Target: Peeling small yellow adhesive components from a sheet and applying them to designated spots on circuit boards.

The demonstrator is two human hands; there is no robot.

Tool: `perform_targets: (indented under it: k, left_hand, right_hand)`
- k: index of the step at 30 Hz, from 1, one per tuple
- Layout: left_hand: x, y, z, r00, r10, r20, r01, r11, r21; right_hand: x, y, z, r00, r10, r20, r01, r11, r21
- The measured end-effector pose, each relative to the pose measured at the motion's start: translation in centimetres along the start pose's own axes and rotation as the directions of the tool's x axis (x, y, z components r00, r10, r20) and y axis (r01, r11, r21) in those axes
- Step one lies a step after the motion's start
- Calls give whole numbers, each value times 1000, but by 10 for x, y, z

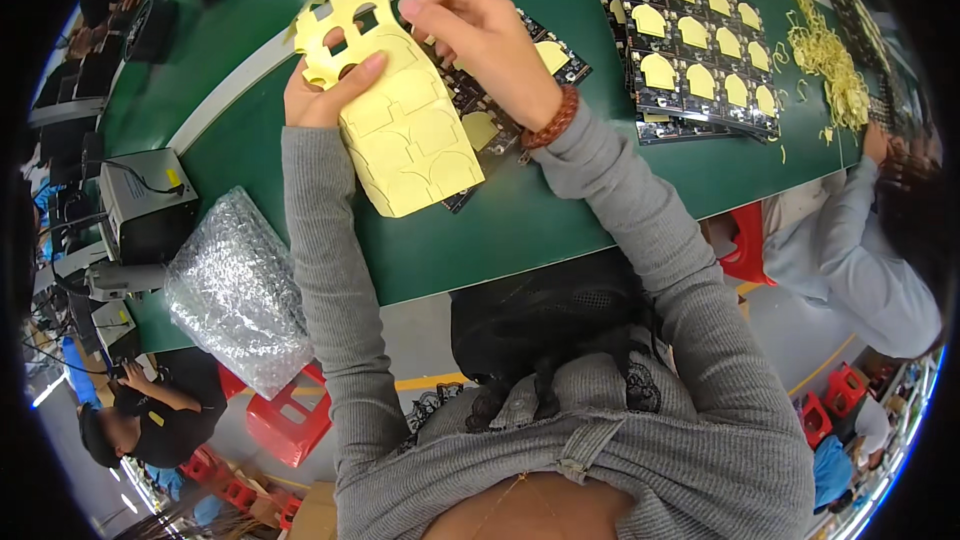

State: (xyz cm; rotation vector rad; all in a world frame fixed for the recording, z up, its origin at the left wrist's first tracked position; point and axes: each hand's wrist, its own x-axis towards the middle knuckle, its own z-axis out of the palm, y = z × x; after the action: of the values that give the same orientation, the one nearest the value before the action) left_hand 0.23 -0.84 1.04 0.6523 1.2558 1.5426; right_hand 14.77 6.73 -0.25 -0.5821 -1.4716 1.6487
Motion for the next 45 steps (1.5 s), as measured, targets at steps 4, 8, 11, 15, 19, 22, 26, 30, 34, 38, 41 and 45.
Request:
perform_targets:
  k: [4,8,11,15,19,22,26,30,34,38,41,45]
  left_hand:
    - [4,-10,-2,998,-8,63,2,996,90]
    - [5,-10,-5,986,-65,156,63,998,22]
    - [7,-16,-7,973,-84,216,93,995,-35]
    - [6,-16,2,977,-210,27,211,959,-189]
    - [6,-20,1,998,-36,-52,36,999,-7]
    - [4,-15,6,997,23,-73,-22,1000,6]
    - [4,-15,0,994,82,-73,-76,994,84]
    - [4,-14,0,994,109,-27,-107,991,82]
    - [0,-9,3,999,35,36,-36,998,50]
    - [0,-14,2,998,-45,42,42,996,77]
    - [1,-16,1,998,-47,41,44,995,92]
    - [6,-17,-3,996,-28,85,27,1000,15]
  right_hand:
    - [0,4,-2,999,7,46,-7,1000,-2]
    - [-2,12,0,998,-31,-51,30,999,-24]
    - [-4,25,-1,999,36,41,-32,995,-95]
    - [4,34,-10,979,93,181,-79,993,-83]
    - [3,27,-15,999,-18,-51,8,983,-185]
    - [3,5,-21,989,149,25,-147,986,-83]
    - [-2,-2,-9,984,163,65,-159,985,-64]
    - [-3,2,-7,996,80,32,-76,989,-125]
    - [-3,8,-9,999,-3,-48,-2,996,-90]
    - [-3,8,-7,997,13,-74,-14,1000,-17]
    - [-4,4,-2,996,65,-55,-64,998,8]
    - [-4,2,-3,990,111,-86,-106,993,61]
